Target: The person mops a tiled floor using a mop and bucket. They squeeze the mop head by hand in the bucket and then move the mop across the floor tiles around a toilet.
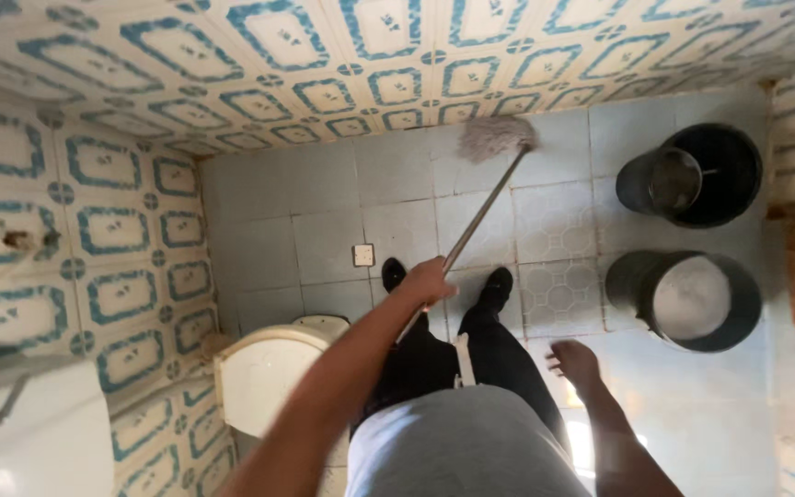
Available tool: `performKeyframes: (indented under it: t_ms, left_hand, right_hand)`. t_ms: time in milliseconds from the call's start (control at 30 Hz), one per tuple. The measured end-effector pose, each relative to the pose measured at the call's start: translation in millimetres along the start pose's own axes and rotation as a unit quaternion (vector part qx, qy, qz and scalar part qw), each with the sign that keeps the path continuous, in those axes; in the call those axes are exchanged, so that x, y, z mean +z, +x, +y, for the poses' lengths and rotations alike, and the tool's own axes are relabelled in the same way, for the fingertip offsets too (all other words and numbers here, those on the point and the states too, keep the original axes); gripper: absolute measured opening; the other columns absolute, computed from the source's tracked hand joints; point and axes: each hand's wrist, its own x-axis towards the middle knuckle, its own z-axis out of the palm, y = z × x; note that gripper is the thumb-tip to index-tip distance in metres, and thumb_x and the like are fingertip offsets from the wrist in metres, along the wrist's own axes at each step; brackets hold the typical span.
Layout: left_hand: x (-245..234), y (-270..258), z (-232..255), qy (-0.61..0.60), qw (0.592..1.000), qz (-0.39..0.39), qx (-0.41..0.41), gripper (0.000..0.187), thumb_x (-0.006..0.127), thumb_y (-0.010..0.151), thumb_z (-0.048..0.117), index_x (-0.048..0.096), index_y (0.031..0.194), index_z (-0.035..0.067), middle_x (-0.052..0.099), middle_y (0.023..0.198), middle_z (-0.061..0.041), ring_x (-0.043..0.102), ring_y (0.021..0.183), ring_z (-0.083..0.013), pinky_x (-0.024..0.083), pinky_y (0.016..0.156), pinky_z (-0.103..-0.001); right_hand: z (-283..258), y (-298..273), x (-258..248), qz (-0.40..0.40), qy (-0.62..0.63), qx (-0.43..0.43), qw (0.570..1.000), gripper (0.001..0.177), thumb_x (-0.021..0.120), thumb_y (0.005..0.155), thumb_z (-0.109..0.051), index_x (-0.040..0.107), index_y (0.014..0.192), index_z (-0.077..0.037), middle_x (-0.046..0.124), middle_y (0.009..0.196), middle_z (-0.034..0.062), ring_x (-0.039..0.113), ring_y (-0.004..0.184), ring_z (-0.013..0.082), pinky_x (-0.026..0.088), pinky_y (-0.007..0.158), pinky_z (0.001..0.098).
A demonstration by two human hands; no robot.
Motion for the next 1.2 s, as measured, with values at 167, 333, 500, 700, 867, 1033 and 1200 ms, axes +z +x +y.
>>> performKeyframes:
  t_ms: [167,333,500,700,867,1033,1200]
  left_hand:
    - [12,32,-37,-0.299,0.935,-0.068,-0.177,0.028,0.071,0.093,0.025,0.056,0.079,0.006,0.051,0.055,-0.005,0.047,0.038,-0.016,0.039,0.034,-0.032]
    - [-28,-57,-58,-0.512,0.831,-0.103,-0.192,0.044,0.068,0.101,0.03,0.046,0.065,0.016,0.042,0.05,0.004,0.036,0.038,-0.0108,0.033,0.036,-0.027]
    - [-42,-126,-144,-0.644,0.732,-0.07,-0.213,0.047,0.065,0.102,0.036,0.039,0.068,0.017,0.038,0.05,0.005,0.034,0.038,-0.0084,0.029,0.036,-0.024]
    - [-53,-158,-277,-0.748,0.622,0.074,-0.218,0.029,0.056,0.104,0.03,0.054,0.079,0.017,0.042,0.055,0.005,0.035,0.043,-0.0085,0.032,0.04,-0.024]
    - [-105,-162,-341,-0.53,0.754,0.268,-0.281,0.024,0.052,0.102,0.018,0.055,0.084,0.003,0.048,0.056,-0.005,0.044,0.044,-0.0183,0.038,0.04,-0.036]
    - [-133,-163,-363,-0.42,0.782,0.327,-0.323,0.014,0.05,0.1,0.005,0.054,0.105,-0.007,0.051,0.062,-0.015,0.051,0.047,-0.0258,0.041,0.042,-0.042]
    - [-106,-133,-329,-0.465,0.768,0.317,-0.307,0.045,0.045,0.092,-0.01,0.037,0.133,0.008,0.05,0.071,-0.013,0.048,0.051,-0.0228,0.044,0.044,-0.041]
  right_hand:
    - [36,-44,-23,0.008,0.053,0.036,0.998,0.027,0.059,0.098,-0.023,0.067,0.114,-0.002,0.078,0.098,0.0159,0.073,0.079,0.029,0.055,0.066,0.039]
    - [42,-50,-24,0.0,0.092,0.077,0.993,0.029,0.056,0.097,-0.021,0.069,0.115,-0.002,0.078,0.098,0.0181,0.074,0.079,0.0311,0.057,0.066,0.0409]
    - [15,-20,7,-0.011,-0.012,0.042,0.999,0.029,0.054,0.101,-0.024,0.066,0.115,-0.002,0.078,0.098,0.0167,0.074,0.078,0.0293,0.057,0.065,0.0389]
    - [-59,32,54,-0.045,-0.09,-0.061,0.993,0.03,0.062,0.095,-0.024,0.066,0.111,0.001,0.075,0.093,0.0135,0.071,0.074,0.0244,0.053,0.06,0.0371]
    - [-109,57,95,-0.063,-0.07,-0.133,0.987,0.031,0.061,0.094,-0.016,0.068,0.12,-0.002,0.075,0.093,0.0099,0.068,0.07,0.019,0.05,0.061,0.0318]
    - [-135,53,111,-0.009,-0.205,-0.113,0.972,0.03,0.063,0.098,-0.02,0.07,0.12,-0.001,0.077,0.095,0.0083,0.07,0.073,0.0164,0.054,0.068,0.0313]
    - [-102,49,85,-0.025,-0.197,-0.12,0.973,0.03,0.062,0.1,-0.023,0.07,0.119,-0.002,0.077,0.093,0.0102,0.068,0.071,0.018,0.053,0.065,0.0317]
